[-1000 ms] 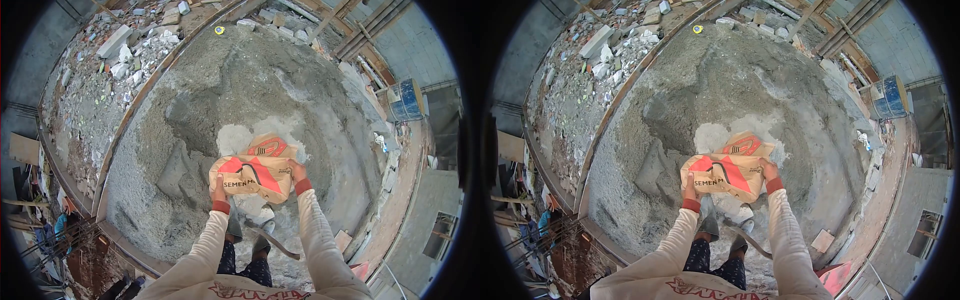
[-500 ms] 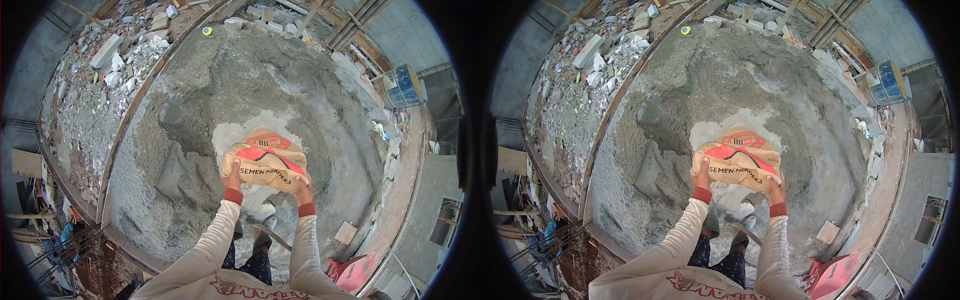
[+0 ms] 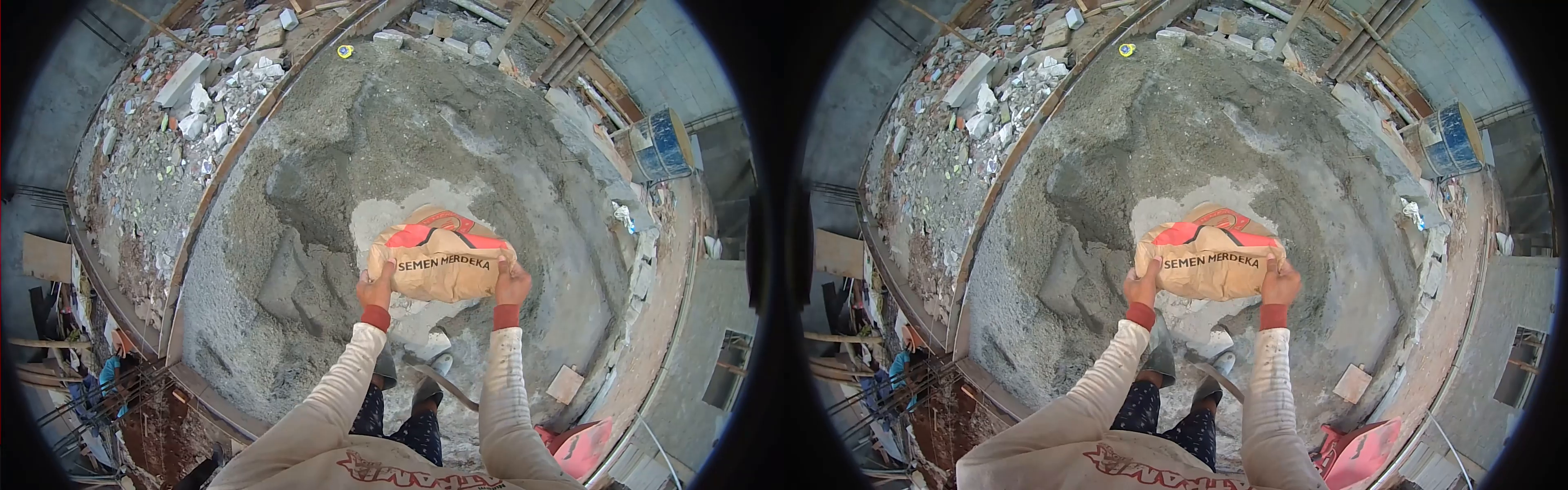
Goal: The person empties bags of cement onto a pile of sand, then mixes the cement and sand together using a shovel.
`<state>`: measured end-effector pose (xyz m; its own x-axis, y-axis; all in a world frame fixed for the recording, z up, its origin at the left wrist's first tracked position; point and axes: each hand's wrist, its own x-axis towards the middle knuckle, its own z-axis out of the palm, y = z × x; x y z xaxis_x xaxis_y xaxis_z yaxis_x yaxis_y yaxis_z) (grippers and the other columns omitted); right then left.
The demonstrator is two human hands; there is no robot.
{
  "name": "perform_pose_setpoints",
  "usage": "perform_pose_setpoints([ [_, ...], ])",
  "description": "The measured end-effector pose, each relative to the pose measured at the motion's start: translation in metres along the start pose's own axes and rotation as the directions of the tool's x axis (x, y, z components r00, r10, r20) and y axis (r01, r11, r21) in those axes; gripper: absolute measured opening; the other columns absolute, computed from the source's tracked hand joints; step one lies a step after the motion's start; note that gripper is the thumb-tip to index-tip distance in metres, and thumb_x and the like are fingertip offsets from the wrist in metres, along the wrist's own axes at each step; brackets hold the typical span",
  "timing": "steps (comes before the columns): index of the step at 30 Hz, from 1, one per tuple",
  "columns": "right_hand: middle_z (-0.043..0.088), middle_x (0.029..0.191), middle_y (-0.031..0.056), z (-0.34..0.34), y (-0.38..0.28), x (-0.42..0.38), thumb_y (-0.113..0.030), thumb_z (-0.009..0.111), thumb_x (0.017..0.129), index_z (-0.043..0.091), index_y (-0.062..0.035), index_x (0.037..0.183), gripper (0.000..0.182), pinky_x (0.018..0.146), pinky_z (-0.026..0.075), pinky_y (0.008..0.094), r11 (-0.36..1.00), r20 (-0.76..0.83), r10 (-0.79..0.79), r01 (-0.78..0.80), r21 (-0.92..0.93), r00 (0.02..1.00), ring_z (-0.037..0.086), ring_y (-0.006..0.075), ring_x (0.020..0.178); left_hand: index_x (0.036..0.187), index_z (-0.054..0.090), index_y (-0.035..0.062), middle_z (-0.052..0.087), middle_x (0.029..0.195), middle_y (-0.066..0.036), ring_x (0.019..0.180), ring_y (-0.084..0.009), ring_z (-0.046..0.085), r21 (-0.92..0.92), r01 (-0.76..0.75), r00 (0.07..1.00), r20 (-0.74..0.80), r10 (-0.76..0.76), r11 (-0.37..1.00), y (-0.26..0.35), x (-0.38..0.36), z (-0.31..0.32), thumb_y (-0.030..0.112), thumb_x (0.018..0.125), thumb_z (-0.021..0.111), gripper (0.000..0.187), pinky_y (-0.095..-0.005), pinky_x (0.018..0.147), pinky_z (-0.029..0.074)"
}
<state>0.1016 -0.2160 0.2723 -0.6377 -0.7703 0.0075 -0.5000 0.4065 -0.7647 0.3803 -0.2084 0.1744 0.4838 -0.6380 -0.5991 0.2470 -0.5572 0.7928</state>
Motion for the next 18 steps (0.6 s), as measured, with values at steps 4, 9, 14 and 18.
perform_pose_setpoints([
  [4,0.073,0.082,0.0207,0.011,-0.018,0.005,-0.026,0.071,0.09,0.076,-0.0044,0.101,0.025,0.071,0.053,0.0426,0.99,0.029,-0.063,0.066,-0.127,0.998,0.073,0.0308,0.076,0.114,0.066,-0.0034,0.071,0.103,-0.011,0.082,-0.0187,0.071,0.058,0.057,0.998,0.036,-0.059,0.997,0.003,0.003,-0.019,0.035,0.083,0.081,0.051,-0.0309,0.066,0.059],
  [9,0.073,0.087,0.0206,0.008,-0.047,0.0,-0.025,0.071,0.09,0.077,-0.0055,0.103,0.024,0.074,0.054,0.0412,0.991,0.12,-0.075,0.088,-0.104,0.99,0.074,0.0307,0.079,0.117,0.069,-0.0044,0.073,0.102,-0.014,0.084,-0.0183,0.071,0.306,0.133,0.972,0.147,-0.185,0.942,0.034,0.016,-0.049,0.041,0.084,0.079,0.058,-0.0318,0.069,0.059],
  [14,0.076,0.09,0.0175,0.009,-0.036,0.002,-0.024,0.071,0.09,0.076,-0.0051,0.108,0.026,0.077,0.054,0.0375,0.994,0.135,-0.031,0.044,-0.099,0.99,0.074,0.0236,0.082,0.108,0.074,-0.0016,0.076,0.095,-0.015,0.077,-0.0229,0.073,0.447,-0.284,0.954,0.221,0.203,0.848,0.03,0.048,-0.053,0.042,0.081,0.079,0.052,-0.037,0.072,0.057],
  [18,0.075,0.089,0.0184,-0.003,-0.041,0.003,-0.025,0.071,0.09,0.077,-0.0055,0.107,0.026,0.075,0.054,0.0393,0.987,0.074,-0.049,0.059,-0.149,0.996,0.074,0.0267,0.08,0.096,0.078,0.0042,0.075,0.082,-0.017,0.072,-0.0295,0.073,0.611,-0.366,0.927,0.304,0.219,0.702,0.047,0.031,-0.036,0.042,0.081,0.077,0.04,-0.0397,0.07,0.056],
])
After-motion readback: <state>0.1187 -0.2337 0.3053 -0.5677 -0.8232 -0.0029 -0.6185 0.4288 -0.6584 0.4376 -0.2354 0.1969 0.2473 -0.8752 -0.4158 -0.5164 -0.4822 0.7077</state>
